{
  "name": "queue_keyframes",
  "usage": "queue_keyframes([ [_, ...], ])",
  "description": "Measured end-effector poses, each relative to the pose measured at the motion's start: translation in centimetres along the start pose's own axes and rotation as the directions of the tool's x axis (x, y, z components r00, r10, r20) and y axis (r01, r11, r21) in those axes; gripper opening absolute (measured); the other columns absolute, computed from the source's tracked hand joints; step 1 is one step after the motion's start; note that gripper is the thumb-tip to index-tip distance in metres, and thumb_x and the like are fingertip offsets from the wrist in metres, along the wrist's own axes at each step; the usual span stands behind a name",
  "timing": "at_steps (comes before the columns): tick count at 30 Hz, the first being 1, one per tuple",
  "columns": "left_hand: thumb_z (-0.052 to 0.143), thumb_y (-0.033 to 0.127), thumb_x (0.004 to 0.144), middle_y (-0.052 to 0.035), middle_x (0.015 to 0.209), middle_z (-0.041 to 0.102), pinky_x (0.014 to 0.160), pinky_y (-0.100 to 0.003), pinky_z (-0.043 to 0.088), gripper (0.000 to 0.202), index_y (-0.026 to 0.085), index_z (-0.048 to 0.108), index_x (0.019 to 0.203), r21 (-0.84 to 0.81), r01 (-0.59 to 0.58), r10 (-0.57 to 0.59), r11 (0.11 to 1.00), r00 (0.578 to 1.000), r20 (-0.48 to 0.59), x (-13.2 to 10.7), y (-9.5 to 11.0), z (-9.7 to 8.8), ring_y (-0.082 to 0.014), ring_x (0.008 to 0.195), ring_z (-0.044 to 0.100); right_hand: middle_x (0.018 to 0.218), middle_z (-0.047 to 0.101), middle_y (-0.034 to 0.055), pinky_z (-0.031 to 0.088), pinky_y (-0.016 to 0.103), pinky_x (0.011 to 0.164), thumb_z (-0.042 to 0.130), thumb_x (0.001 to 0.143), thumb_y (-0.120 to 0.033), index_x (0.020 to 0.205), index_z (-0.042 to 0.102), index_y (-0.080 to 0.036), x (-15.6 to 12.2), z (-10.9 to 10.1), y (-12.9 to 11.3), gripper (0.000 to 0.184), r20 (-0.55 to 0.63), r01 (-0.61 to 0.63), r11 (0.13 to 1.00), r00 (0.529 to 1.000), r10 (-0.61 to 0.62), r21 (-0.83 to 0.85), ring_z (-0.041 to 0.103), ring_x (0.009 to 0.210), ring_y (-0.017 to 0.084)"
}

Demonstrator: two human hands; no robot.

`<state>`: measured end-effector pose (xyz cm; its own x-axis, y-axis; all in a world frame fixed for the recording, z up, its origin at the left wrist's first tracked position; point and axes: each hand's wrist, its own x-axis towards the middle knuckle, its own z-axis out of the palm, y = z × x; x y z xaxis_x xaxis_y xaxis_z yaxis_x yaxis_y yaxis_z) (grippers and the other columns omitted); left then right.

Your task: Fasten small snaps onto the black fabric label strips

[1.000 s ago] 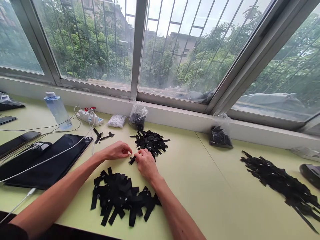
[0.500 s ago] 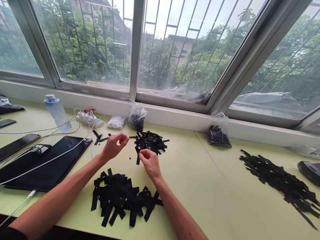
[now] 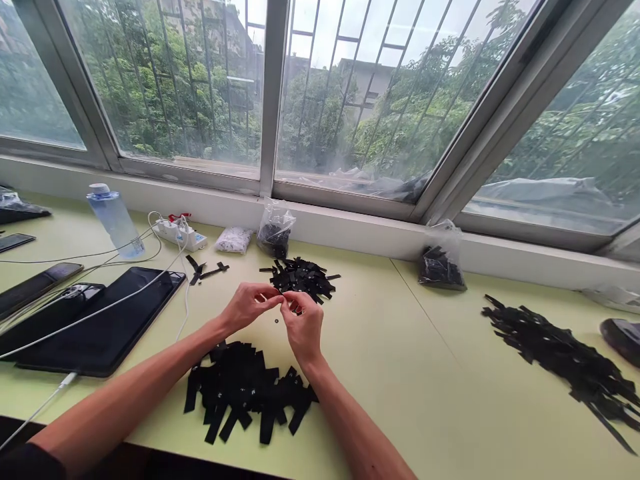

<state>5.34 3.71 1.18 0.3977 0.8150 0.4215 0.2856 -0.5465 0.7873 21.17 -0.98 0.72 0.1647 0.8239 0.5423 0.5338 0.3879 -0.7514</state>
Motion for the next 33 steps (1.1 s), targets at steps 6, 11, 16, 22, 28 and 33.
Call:
queue_keyframes([
  [6, 0.058, 0.041, 0.094, -0.005, 0.085, 0.077, 0.063, -0.022, 0.051, 0.033, 0.015, 0.078, 0.094, -0.033, 0.04, -0.041, 0.999, 0.999, -0.018, -0.1, 0.8, -0.1, -0.0149, 0.07, 0.066, 0.092, 0.069, 0.0064, 0.052, 0.033, 0.072, 0.056, 0.09, -0.023, 0.097, 0.072, -0.022, -0.3, 0.2, -0.5, 0.018, 0.044, 0.093, 0.995, 0.995, -0.091, -0.046, 0.06, 0.079, 0.02],
  [11, 0.056, 0.036, 0.093, -0.0048, 0.081, 0.076, 0.057, -0.021, 0.046, 0.031, 0.014, 0.078, 0.095, -0.033, 0.069, -0.068, 0.997, 0.996, 0.05, 0.3, 1.1, -0.8, -0.0142, 0.067, 0.063, 0.097, 0.068, 0.0062, 0.054, 0.032, 0.075, 0.056, 0.091, -0.024, 0.114, 0.068, -0.022, -0.2, 0.2, -0.1, 0.025, 0.123, 0.088, 0.993, 0.988, -0.097, 0.073, 0.061, 0.079, 0.018],
  [16, 0.055, 0.034, 0.091, -0.0044, 0.078, 0.073, 0.061, -0.022, 0.047, 0.029, 0.012, 0.075, 0.088, -0.014, 0.108, -0.106, 0.994, 0.985, 0.138, 0.7, 1.1, -3.5, -0.0148, 0.069, 0.064, 0.097, 0.069, 0.0057, 0.053, 0.033, 0.076, 0.053, 0.095, -0.028, 0.118, 0.065, -0.021, 0.2, 0.2, 0.4, 0.027, 0.206, 0.039, 0.986, 0.976, -0.071, 0.159, 0.063, 0.084, 0.019],
  [22, 0.051, 0.037, 0.093, -0.0043, 0.082, 0.072, 0.062, -0.023, 0.046, 0.029, 0.015, 0.068, 0.087, 0.012, 0.188, -0.188, 0.982, 0.982, 0.006, -1.4, -1.6, -6.3, -0.015, 0.07, 0.062, 0.098, 0.071, 0.005, 0.044, 0.042, 0.093, 0.058, 0.095, -0.023, 0.107, 0.07, -0.024, 0.6, 1.3, 1.3, 0.017, 0.352, 0.242, 0.96, 0.919, -0.18, -0.143, 0.059, 0.092, 0.022],
  [28, 0.051, 0.044, 0.095, -0.0006, 0.071, 0.062, 0.058, -0.023, 0.04, 0.034, 0.015, 0.067, 0.086, 0.038, 0.237, -0.238, 0.971, 0.971, 0.014, -3.1, -3.6, -4.9, -0.0124, 0.063, 0.053, 0.1, 0.07, 0.006, 0.039, 0.04, 0.089, 0.066, 0.093, -0.021, 0.102, 0.072, -0.024, 0.1, 2.9, 2.3, 0.011, 0.535, 0.434, 0.857, 0.811, -0.236, -0.279, 0.054, 0.098, 0.024],
  [33, 0.051, 0.042, 0.095, 0.0009, 0.072, 0.061, 0.058, -0.023, 0.038, 0.033, 0.016, 0.069, 0.088, 0.1, 0.233, -0.238, 0.967, 0.971, 0.035, -3.3, -3.2, -4.3, -0.0116, 0.062, 0.049, 0.092, 0.069, 0.0044, 0.037, 0.037, 0.087, 0.06, 0.096, -0.016, 0.087, 0.071, -0.021, 0.0, 3.2, 2.5, 0.015, 0.543, 0.459, 0.831, 0.805, -0.239, -0.313, 0.051, 0.094, 0.022],
])
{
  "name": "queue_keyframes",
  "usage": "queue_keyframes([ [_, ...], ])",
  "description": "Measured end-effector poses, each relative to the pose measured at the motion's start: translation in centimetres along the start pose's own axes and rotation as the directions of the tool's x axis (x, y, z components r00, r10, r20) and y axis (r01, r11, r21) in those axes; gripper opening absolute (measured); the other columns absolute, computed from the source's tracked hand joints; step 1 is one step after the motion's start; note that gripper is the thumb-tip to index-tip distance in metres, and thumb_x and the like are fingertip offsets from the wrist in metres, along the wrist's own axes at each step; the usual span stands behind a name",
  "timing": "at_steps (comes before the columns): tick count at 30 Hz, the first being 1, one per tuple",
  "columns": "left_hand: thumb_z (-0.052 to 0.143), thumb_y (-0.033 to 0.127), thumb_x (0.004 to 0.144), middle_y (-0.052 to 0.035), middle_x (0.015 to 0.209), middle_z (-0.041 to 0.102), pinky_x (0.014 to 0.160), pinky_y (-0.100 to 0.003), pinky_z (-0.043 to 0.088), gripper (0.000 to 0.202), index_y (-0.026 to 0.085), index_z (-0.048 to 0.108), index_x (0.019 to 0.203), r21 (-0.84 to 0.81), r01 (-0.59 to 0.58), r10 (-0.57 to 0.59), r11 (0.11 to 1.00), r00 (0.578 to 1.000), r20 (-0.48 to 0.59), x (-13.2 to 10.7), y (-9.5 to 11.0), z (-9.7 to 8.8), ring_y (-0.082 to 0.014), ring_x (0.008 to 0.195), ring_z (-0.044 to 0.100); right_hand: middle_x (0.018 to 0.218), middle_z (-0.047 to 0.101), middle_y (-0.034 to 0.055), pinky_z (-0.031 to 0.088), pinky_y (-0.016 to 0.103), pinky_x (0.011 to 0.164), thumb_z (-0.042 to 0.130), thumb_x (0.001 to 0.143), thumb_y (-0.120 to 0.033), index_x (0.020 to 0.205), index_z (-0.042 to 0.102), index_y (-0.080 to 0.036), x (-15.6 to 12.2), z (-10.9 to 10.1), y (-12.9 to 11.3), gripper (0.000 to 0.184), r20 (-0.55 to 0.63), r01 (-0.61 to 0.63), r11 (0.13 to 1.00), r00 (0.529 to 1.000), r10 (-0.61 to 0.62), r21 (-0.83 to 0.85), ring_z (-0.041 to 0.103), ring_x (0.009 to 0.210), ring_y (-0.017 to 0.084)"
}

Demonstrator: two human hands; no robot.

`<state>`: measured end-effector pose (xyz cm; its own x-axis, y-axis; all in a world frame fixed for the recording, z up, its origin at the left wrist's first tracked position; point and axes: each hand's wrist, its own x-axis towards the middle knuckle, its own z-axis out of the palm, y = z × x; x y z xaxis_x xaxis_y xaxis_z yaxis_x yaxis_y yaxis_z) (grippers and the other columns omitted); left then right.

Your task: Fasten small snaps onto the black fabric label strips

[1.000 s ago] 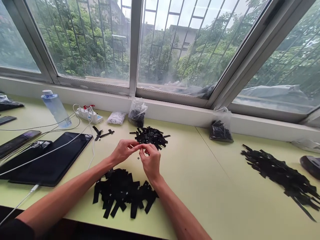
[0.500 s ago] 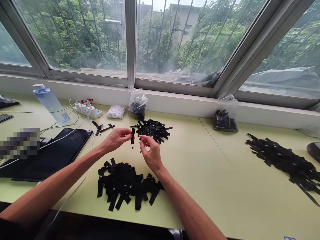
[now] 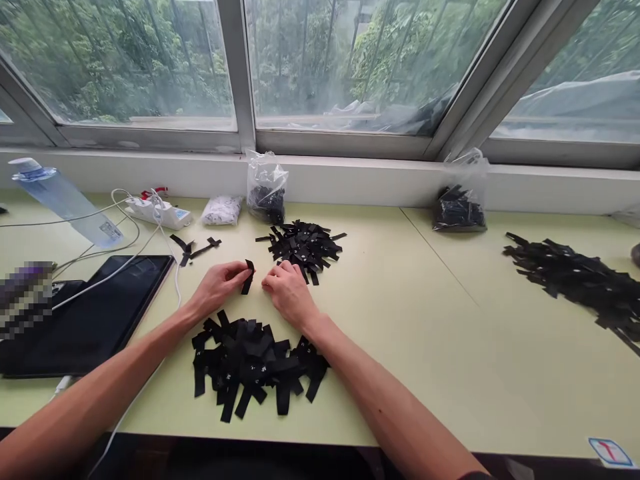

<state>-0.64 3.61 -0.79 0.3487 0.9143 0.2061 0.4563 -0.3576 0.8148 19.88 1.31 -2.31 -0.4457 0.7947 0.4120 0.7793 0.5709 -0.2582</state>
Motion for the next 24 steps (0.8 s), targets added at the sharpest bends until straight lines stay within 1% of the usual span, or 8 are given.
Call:
queue_keyframes([
  [5, 0.05, 0.038, 0.095, 0.0008, 0.073, 0.063, 0.06, -0.023, 0.039, 0.031, 0.016, 0.069, 0.088, 0.043, -0.031, 0.031, 0.999, 0.999, 0.02, -0.2, 0.0, 0.1, -0.0119, 0.064, 0.05, 0.09, 0.067, 0.0071, 0.037, 0.037, 0.087, 0.053, 0.096, -0.009, 0.087, 0.066, -0.018, 0.0, -0.3, -0.2, 0.019, 0.011, 0.073, 0.991, 0.997, -0.073, -0.113, 0.05, 0.093, 0.023],
  [8, 0.051, 0.037, 0.096, 0.0016, 0.072, 0.063, 0.06, -0.022, 0.04, 0.03, 0.016, 0.07, 0.087, 0.046, -0.062, 0.061, 0.997, 0.998, 0.004, -0.3, 0.0, 0.2, -0.0114, 0.063, 0.051, 0.09, 0.067, 0.0075, 0.038, 0.038, 0.087, 0.049, 0.096, -0.006, 0.089, 0.064, -0.017, -0.3, -0.5, -0.5, 0.02, -0.006, 0.122, 0.987, 0.992, -0.124, -0.109, 0.052, 0.092, 0.023],
  [10, 0.052, 0.038, 0.096, 0.001, 0.075, 0.066, 0.062, -0.022, 0.043, 0.029, 0.016, 0.07, 0.088, 0.028, -0.073, 0.073, 0.997, 0.997, -0.006, -0.4, 0.1, 0.3, -0.0119, 0.065, 0.055, 0.088, 0.067, 0.0063, 0.04, 0.037, 0.086, 0.047, 0.098, -0.007, 0.09, 0.063, -0.018, -0.7, -0.7, -0.7, 0.022, -0.059, 0.11, 0.994, 0.992, -0.111, -0.021, 0.054, 0.088, 0.021],
  [12, 0.054, 0.038, 0.096, -0.0006, 0.08, 0.07, 0.066, -0.023, 0.047, 0.029, 0.016, 0.072, 0.09, 0.001, -0.085, 0.085, 0.996, 0.996, -0.014, -0.5, 0.2, 0.3, -0.0134, 0.069, 0.061, 0.087, 0.068, 0.0046, 0.043, 0.035, 0.084, 0.045, 0.099, -0.008, 0.092, 0.063, -0.019, -1.1, -1.1, -0.8, 0.022, -0.125, 0.077, 0.989, 0.99, -0.061, 0.127, 0.057, 0.083, 0.019],
  [14, 0.056, 0.039, 0.095, -0.0023, 0.086, 0.074, 0.07, -0.025, 0.051, 0.029, 0.017, 0.073, 0.091, -0.026, -0.097, 0.096, 0.995, 0.995, -0.027, -0.7, 0.4, 0.4, -0.0157, 0.075, 0.066, 0.087, 0.069, 0.0033, 0.046, 0.033, 0.08, 0.046, 0.099, -0.009, 0.096, 0.063, -0.02, -1.5, -1.6, -1.1, 0.02, -0.175, 0.049, 0.959, 0.984, 0.001, 0.28, 0.06, 0.082, 0.018],
  [16, 0.059, 0.039, 0.093, -0.0031, 0.091, 0.076, 0.073, -0.026, 0.054, 0.027, 0.018, 0.075, 0.095, -0.054, -0.105, 0.103, 0.993, 0.994, -0.04, -0.9, 0.6, 0.6, -0.0175, 0.079, 0.069, 0.088, 0.07, 0.0024, 0.048, 0.032, 0.079, 0.049, 0.098, -0.011, 0.099, 0.064, -0.021, -1.8, -2.1, -1.4, 0.018, -0.202, 0.029, 0.923, 0.978, 0.053, 0.383, 0.062, 0.083, 0.018],
  [20, 0.062, 0.037, 0.092, -0.0035, 0.094, 0.077, 0.077, -0.028, 0.057, 0.024, 0.019, 0.074, 0.102, -0.125, -0.107, 0.103, 0.986, 0.994, -0.036, -1.2, 0.9, 0.9, -0.0186, 0.082, 0.072, 0.089, 0.071, 0.0017, 0.05, 0.032, 0.077, 0.056, 0.096, -0.017, 0.1, 0.067, -0.023, -1.9, -3.0, -2.2, 0.013, -0.246, -0.003, 0.889, 0.961, 0.129, 0.458, 0.064, 0.081, 0.017],
  [24, 0.063, 0.037, 0.092, -0.0038, 0.092, 0.078, 0.077, -0.029, 0.059, 0.023, 0.018, 0.074, 0.1, -0.149, -0.101, 0.096, 0.984, 0.995, -0.036, -1.4, 1.3, 0.9, -0.0189, 0.082, 0.073, 0.088, 0.071, 0.0018, 0.051, 0.033, 0.075, 0.061, 0.093, -0.019, 0.099, 0.069, -0.024, -1.8, -3.0, -2.6, 0.011, -0.274, -0.005, 0.885, 0.95, 0.15, 0.466, 0.064, 0.077, 0.018],
])
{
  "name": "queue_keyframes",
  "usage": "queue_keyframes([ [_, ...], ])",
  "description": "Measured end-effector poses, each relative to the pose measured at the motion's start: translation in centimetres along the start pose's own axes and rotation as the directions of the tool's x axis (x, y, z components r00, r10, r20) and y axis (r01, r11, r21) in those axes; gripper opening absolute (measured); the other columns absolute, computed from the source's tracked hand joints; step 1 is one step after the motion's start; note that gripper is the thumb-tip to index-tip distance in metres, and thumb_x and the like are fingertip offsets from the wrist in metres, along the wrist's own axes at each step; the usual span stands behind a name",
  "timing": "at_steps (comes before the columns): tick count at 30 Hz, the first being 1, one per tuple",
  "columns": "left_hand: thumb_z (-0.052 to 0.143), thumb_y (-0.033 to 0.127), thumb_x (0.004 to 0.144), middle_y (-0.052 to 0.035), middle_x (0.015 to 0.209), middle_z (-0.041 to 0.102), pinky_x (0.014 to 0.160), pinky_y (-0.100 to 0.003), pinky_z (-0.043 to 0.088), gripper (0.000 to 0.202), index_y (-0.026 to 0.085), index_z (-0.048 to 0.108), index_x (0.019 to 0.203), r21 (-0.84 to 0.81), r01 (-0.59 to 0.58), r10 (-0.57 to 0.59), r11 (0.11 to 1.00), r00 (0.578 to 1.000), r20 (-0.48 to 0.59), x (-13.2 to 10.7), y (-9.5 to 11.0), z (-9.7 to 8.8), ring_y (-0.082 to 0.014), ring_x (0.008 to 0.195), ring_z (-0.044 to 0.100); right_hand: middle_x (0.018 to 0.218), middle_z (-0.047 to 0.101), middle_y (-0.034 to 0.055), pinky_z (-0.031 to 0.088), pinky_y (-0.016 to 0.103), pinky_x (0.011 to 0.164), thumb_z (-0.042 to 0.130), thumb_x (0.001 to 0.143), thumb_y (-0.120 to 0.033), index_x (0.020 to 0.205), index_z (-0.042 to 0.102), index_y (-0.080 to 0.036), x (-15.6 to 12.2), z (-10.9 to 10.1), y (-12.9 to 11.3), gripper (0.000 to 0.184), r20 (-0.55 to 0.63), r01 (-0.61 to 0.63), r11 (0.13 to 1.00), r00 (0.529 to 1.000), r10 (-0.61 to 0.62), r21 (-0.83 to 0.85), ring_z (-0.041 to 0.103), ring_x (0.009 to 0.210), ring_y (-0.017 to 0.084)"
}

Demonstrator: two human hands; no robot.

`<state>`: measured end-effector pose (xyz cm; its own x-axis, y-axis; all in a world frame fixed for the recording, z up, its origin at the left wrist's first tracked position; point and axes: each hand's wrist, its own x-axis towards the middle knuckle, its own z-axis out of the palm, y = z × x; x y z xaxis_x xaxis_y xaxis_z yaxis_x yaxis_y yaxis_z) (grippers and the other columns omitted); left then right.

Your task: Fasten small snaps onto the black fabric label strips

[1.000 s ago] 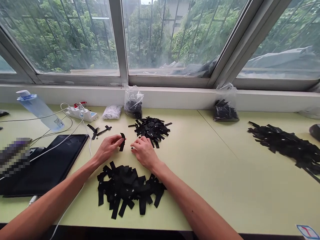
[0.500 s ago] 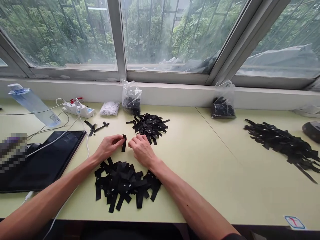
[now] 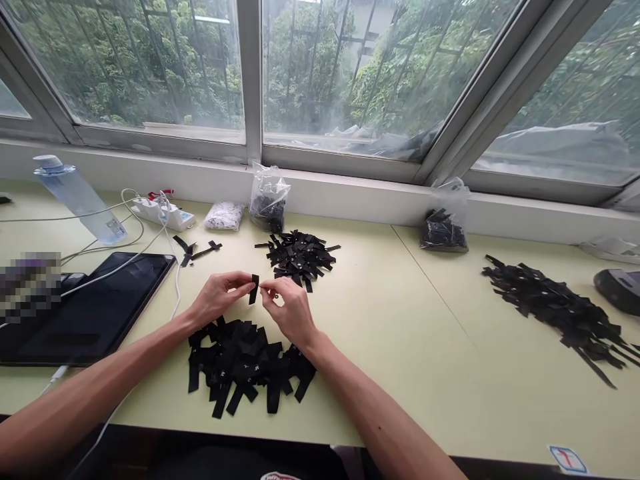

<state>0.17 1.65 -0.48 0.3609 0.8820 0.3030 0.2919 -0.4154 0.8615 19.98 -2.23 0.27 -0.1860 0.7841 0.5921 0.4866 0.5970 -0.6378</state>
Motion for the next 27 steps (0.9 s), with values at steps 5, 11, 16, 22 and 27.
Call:
queue_keyframes([
  [5, 0.062, 0.038, 0.093, -0.0047, 0.095, 0.078, 0.081, -0.03, 0.06, 0.025, 0.018, 0.075, 0.101, -0.022, -0.031, 0.031, 0.999, 0.999, 0.029, -0.3, 1.0, 0.0, -0.0197, 0.085, 0.073, 0.088, 0.072, 0.0023, 0.052, 0.034, 0.074, 0.06, 0.096, -0.019, 0.097, 0.068, -0.024, -0.1, 0.1, 0.2, 0.01, -0.012, 0.01, 1.0, 1.0, -0.01, -0.001, 0.064, 0.082, 0.019],
  [11, 0.062, 0.036, 0.093, -0.0058, 0.097, 0.078, 0.08, -0.031, 0.06, 0.025, 0.018, 0.076, 0.102, -0.034, -0.049, 0.05, 0.998, 0.998, 0.036, -0.7, 1.4, 0.6, -0.0205, 0.086, 0.073, 0.091, 0.07, 0.0037, 0.051, 0.037, 0.078, 0.059, 0.095, -0.016, 0.089, 0.066, -0.023, -0.1, 0.2, 0.2, 0.012, -0.006, 0.059, 0.998, 0.998, -0.059, -0.034, 0.061, 0.086, 0.02],
  [16, 0.065, 0.035, 0.092, -0.0062, 0.101, 0.078, 0.081, -0.031, 0.06, 0.025, 0.018, 0.076, 0.106, -0.046, -0.059, 0.061, 0.997, 0.998, 0.024, -0.9, 1.2, 0.7, -0.0212, 0.088, 0.074, 0.094, 0.069, 0.0041, 0.051, 0.035, 0.075, 0.062, 0.093, -0.017, 0.09, 0.067, -0.023, 0.0, 0.2, 0.2, 0.009, -0.033, -0.007, 1.0, 0.999, 0.008, 0.016, 0.061, 0.085, 0.02],
  [22, 0.068, 0.033, 0.09, -0.0066, 0.103, 0.078, 0.083, -0.033, 0.061, 0.024, 0.018, 0.077, 0.106, -0.046, -0.075, 0.076, 0.996, 0.997, 0.016, -0.8, 1.3, 0.6, -0.0219, 0.089, 0.074, 0.09, 0.071, 0.0027, 0.051, 0.033, 0.072, 0.063, 0.092, -0.019, 0.089, 0.068, -0.023, -0.1, 0.2, 0.2, 0.006, -0.033, -0.095, 0.994, 0.995, 0.097, 0.052, 0.061, 0.078, 0.018],
  [27, 0.067, 0.034, 0.091, -0.006, 0.099, 0.079, 0.082, -0.033, 0.062, 0.024, 0.019, 0.077, 0.106, -0.056, -0.088, 0.089, 0.995, 0.996, 0.023, -0.9, 1.4, 0.6, -0.0212, 0.086, 0.074, 0.09, 0.071, 0.0028, 0.052, 0.033, 0.072, 0.065, 0.091, -0.024, 0.096, 0.065, -0.022, -0.1, 0.4, 0.0, 0.005, -0.067, -0.134, 0.988, 0.988, 0.14, 0.081, 0.063, 0.075, 0.018],
])
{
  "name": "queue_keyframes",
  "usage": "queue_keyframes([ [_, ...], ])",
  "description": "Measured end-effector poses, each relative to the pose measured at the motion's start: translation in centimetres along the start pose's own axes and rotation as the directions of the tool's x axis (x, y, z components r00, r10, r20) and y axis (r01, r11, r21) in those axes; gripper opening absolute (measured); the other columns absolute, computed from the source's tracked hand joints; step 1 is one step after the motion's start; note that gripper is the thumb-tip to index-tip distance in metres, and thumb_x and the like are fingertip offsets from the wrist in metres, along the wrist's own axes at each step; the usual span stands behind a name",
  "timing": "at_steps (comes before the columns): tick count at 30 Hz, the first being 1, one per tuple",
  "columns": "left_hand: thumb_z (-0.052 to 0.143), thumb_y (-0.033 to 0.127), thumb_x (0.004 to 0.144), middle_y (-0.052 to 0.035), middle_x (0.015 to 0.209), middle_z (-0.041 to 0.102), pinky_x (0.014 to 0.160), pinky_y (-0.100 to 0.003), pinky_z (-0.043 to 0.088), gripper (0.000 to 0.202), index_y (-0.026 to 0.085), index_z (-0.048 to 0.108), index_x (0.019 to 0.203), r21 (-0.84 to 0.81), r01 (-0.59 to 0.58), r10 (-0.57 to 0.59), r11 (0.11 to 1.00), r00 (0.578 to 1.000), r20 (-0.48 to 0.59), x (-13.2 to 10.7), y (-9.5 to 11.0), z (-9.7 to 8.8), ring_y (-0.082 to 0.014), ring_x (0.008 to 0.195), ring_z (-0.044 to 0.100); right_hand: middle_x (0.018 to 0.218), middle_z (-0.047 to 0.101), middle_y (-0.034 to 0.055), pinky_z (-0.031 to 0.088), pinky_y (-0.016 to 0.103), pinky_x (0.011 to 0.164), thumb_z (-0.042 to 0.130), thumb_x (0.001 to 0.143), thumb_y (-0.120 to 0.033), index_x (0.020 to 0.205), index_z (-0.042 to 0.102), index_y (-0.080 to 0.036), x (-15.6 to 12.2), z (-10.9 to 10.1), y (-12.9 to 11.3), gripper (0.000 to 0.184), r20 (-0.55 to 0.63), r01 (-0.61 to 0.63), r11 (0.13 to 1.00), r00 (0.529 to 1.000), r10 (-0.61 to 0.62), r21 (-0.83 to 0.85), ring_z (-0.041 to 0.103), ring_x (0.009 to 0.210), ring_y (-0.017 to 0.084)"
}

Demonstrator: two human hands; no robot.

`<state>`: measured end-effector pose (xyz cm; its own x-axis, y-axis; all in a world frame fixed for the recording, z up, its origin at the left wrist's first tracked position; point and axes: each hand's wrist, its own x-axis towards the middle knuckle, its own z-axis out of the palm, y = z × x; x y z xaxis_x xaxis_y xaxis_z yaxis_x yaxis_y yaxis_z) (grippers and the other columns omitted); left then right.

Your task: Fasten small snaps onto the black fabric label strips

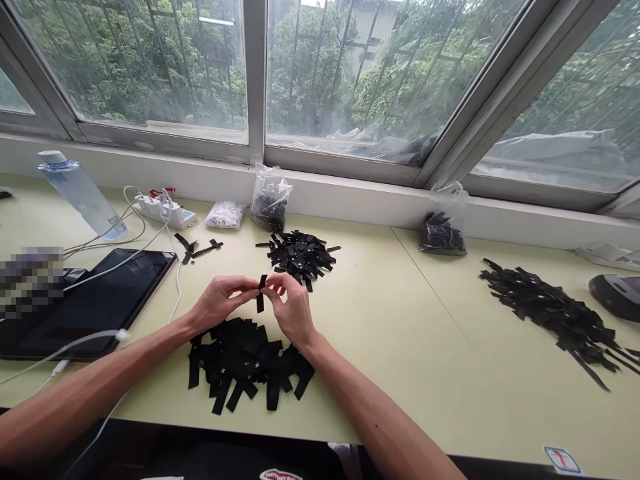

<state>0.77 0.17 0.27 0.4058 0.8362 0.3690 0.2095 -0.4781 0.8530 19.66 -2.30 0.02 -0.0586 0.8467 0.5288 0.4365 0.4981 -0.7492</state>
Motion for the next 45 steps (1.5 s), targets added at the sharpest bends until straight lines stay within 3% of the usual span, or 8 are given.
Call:
queue_keyframes([
  [4, 0.066, 0.034, 0.091, -0.0064, 0.102, 0.078, 0.082, -0.032, 0.061, 0.025, 0.019, 0.076, 0.108, -0.026, 0.015, -0.015, 1.0, 1.0, 0.024, 0.0, 0.1, 0.0, -0.0208, 0.087, 0.074, 0.095, 0.072, 0.0036, 0.053, 0.033, 0.074, 0.064, 0.091, -0.022, 0.106, 0.064, -0.023, -0.1, 0.1, 0.0, 0.015, 0.002, 0.005, 1.0, 1.0, -0.005, 0.026, 0.065, 0.08, 0.018],
  [11, 0.063, 0.034, 0.093, -0.0057, 0.093, 0.076, 0.082, -0.032, 0.06, 0.022, 0.016, 0.074, 0.099, -0.039, 0.002, 0.0, 0.999, 0.999, 0.038, 0.0, 0.1, 0.1, -0.019, 0.086, 0.071, 0.091, 0.072, 0.0027, 0.053, 0.033, 0.074, 0.066, 0.091, -0.023, 0.095, 0.069, -0.022, -0.2, 0.2, 0.5, 0.005, 0.017, 0.001, 1.0, 1.0, -0.001, 0.005, 0.064, 0.076, 0.018],
  [17, 0.061, 0.034, 0.095, -0.0066, 0.1, 0.074, 0.088, -0.036, 0.061, 0.022, 0.016, 0.072, 0.103, -0.069, -0.017, 0.02, 0.997, 0.999, 0.036, 0.0, 0.2, 0.4, -0.0191, 0.091, 0.07, 0.097, 0.072, 0.0038, 0.054, 0.034, 0.074, 0.064, 0.092, -0.024, 0.107, 0.065, -0.023, -0.2, 0.3, 0.2, 0.016, -0.007, -0.003, 0.999, 1.0, 0.004, 0.05, 0.066, 0.079, 0.018],
  [24, 0.06, 0.032, 0.095, -0.005, 0.099, 0.076, 0.091, -0.037, 0.06, 0.021, 0.018, 0.071, 0.106, -0.032, -0.046, 0.046, 0.998, 0.999, 0.0, -0.2, 0.5, 0.7, -0.0183, 0.09, 0.071, 0.09, 0.072, 0.0031, 0.055, 0.034, 0.072, 0.063, 0.093, -0.026, 0.107, 0.065, -0.024, -0.2, 0.4, 0.2, 0.015, -0.014, -0.016, 0.997, 1.0, 0.017, 0.071, 0.067, 0.078, 0.019],
  [31, 0.06, 0.029, 0.095, -0.0051, 0.1, 0.076, 0.09, -0.035, 0.06, 0.019, 0.019, 0.069, 0.11, -0.051, -0.071, 0.07, 0.996, 0.997, -0.017, -0.3, 1.0, 0.8, -0.0185, 0.092, 0.073, 0.099, 0.073, 0.0044, 0.055, 0.034, 0.075, 0.062, 0.093, -0.027, 0.107, 0.069, -0.024, -0.1, 0.2, -0.1, 0.016, 0.023, -0.047, 0.994, 0.999, 0.044, 0.1, 0.068, 0.082, 0.019],
  [39, 0.058, 0.028, 0.096, -0.0051, 0.097, 0.076, 0.085, -0.033, 0.059, 0.018, 0.02, 0.067, 0.11, 0.01, -0.093, 0.093, 0.996, 0.995, -0.021, -0.4, 1.2, 0.7, -0.0185, 0.089, 0.073, 0.094, 0.075, 0.0033, 0.055, 0.035, 0.073, 0.062, 0.093, -0.027, 0.102, 0.075, -0.026, -0.1, -0.1, -0.3, 0.016, 0.025, -0.033, 0.993, 0.999, 0.031, 0.11, 0.068, 0.083, 0.02],
  [42, 0.056, 0.026, 0.097, -0.0036, 0.094, 0.075, 0.08, -0.03, 0.057, 0.023, 0.023, 0.064, 0.118, 0.056, -0.096, 0.096, 0.994, 0.995, 0.007, -0.5, 1.3, 0.8, -0.0172, 0.086, 0.072, 0.093, 0.076, 0.0036, 0.055, 0.034, 0.071, 0.063, 0.093, -0.03, 0.099, 0.075, -0.025, -0.1, -0.1, -0.1, 0.014, 0.005, -0.062, 0.989, 0.998, 0.062, 0.138, 0.068, 0.081, 0.02],
  [45, 0.056, 0.022, 0.096, -0.0008, 0.091, 0.073, 0.079, -0.029, 0.056, 0.042, 0.028, 0.049, 0.138, 0.101, -0.1, 0.089, 0.99, 0.99, 0.107, -0.6, 2.1, 0.7, -0.0152, 0.081, 0.069, 0.089, 0.075, 0.0032, 0.055, 0.033, 0.069, 0.064, 0.092, -0.03, 0.096, 0.075, -0.024, 0.1, -0.2, 0.1, 0.013, -0.019, -0.088, 0.981, 0.995, 0.093, 0.17, 0.067, 0.077, 0.02],
])
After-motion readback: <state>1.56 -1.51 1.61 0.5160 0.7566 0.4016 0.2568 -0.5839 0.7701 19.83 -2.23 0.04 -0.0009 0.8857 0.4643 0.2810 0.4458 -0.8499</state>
